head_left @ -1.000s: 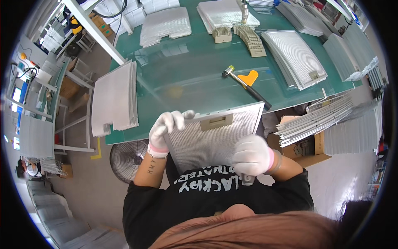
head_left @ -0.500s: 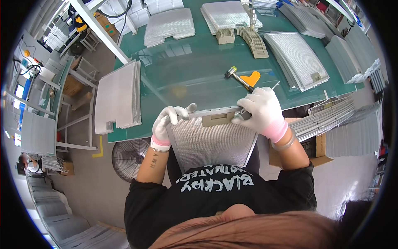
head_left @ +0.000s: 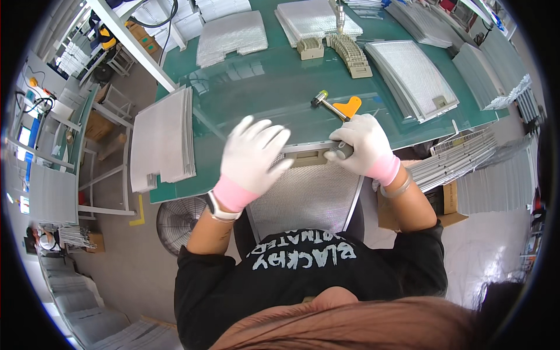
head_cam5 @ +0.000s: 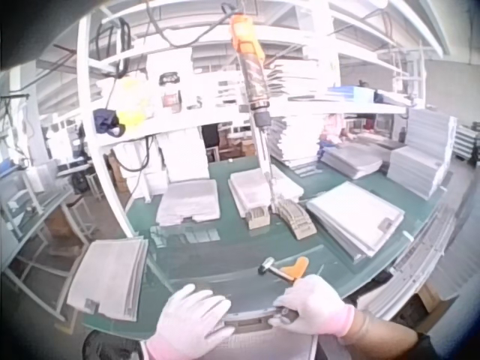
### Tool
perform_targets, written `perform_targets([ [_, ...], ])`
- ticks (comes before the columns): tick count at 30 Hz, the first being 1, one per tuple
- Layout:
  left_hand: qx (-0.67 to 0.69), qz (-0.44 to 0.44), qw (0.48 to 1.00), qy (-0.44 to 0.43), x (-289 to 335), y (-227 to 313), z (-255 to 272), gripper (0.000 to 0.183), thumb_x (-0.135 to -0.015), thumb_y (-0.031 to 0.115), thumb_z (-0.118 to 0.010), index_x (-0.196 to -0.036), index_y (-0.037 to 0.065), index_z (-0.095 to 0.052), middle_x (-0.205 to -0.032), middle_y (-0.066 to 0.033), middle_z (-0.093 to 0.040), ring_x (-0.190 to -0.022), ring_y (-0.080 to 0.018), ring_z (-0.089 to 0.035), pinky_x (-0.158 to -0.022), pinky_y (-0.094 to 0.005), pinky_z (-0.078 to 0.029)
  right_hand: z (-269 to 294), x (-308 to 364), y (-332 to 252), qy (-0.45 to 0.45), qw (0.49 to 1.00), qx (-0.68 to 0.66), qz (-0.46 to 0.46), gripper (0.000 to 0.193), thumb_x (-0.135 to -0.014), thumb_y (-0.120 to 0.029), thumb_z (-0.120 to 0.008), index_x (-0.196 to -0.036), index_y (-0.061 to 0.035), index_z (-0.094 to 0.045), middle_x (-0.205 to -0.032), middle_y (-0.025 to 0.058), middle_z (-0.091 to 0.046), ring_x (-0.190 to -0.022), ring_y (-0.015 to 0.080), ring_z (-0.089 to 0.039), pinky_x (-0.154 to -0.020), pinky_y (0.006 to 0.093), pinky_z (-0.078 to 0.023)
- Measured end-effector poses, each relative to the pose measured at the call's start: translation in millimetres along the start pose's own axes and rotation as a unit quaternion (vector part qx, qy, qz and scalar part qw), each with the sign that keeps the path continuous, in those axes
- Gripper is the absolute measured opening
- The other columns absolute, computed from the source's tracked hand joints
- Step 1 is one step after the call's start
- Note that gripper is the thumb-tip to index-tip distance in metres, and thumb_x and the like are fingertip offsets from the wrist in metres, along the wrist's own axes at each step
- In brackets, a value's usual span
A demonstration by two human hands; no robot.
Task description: Assemble a metal mesh filter by fitting components together and securing with tools.
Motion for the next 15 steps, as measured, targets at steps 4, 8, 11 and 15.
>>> perform_targets([
  [4,-0.036,0.008,0.992,-0.122,-20.7,17.3,-41.7,0.038,-0.087,0.028,-0.073,-0.118,0.007,-0.065,-0.09,-0.0067,-0.068,-0.088,-0.028,-0.068,-0.083,-0.0439,-0.055,-3.4,-6.9,-1.5,0.0,0.999,-0.037,0.015,0.026,-0.065,-0.018,-0.086,-0.084,-0.0086,-0.071,-0.074,0.007,-0.066,-0.072,0.0306,-0.062,-0.07,0.0407,-0.046],
  [8,-0.018,-0.009,0.991,-0.134,-29.9,13.0,-63.6,0.027,-0.09,0.029,-0.071,-0.106,0.009,-0.063,-0.08,-0.0057,-0.064,-0.069,-0.0282,-0.067,-0.062,-0.0398,-0.055,-5.2,-3.8,4.1,-0.015,0.999,-0.036,-0.015,0.025,-0.067,-0.017,-0.085,-0.086,-0.008,-0.072,-0.075,0.0081,-0.067,-0.074,0.0315,-0.063,-0.071,0.041,-0.047],
  [11,0.01,-0.043,0.995,-0.093,-30.2,6.4,-78.8,0.023,-0.091,0.029,-0.07,-0.1,0.009,-0.061,-0.077,-0.0061,-0.063,-0.069,-0.027,-0.068,-0.061,-0.0392,-0.055,-6.7,0.4,8.6,-0.022,0.998,-0.036,-0.037,0.024,-0.068,-0.016,-0.083,-0.088,-0.0069,-0.072,-0.078,0.0092,-0.068,-0.076,0.0325,-0.064,-0.073,0.0412,-0.048],
  [15,-0.019,-0.038,0.992,-0.118,-27.9,4.4,-87.9,0.022,-0.092,0.029,-0.069,-0.095,0.01,-0.059,-0.076,-0.0061,-0.062,-0.07,-0.0265,-0.068,-0.06,-0.04,-0.055,-13.0,1.8,12.3,-0.025,0.998,-0.041,-0.041,0.022,-0.07,-0.015,-0.081,-0.088,-0.0055,-0.072,-0.079,0.0101,-0.068,-0.078,0.0334,-0.064,-0.074,0.0419,-0.049],
])
Point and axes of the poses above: each hand's wrist, its own x-axis away from the middle knuckle, its own z-axis out of the back of the hand, y = z × x, the point moved 4 cm from there along -x, towards the middle knuckle
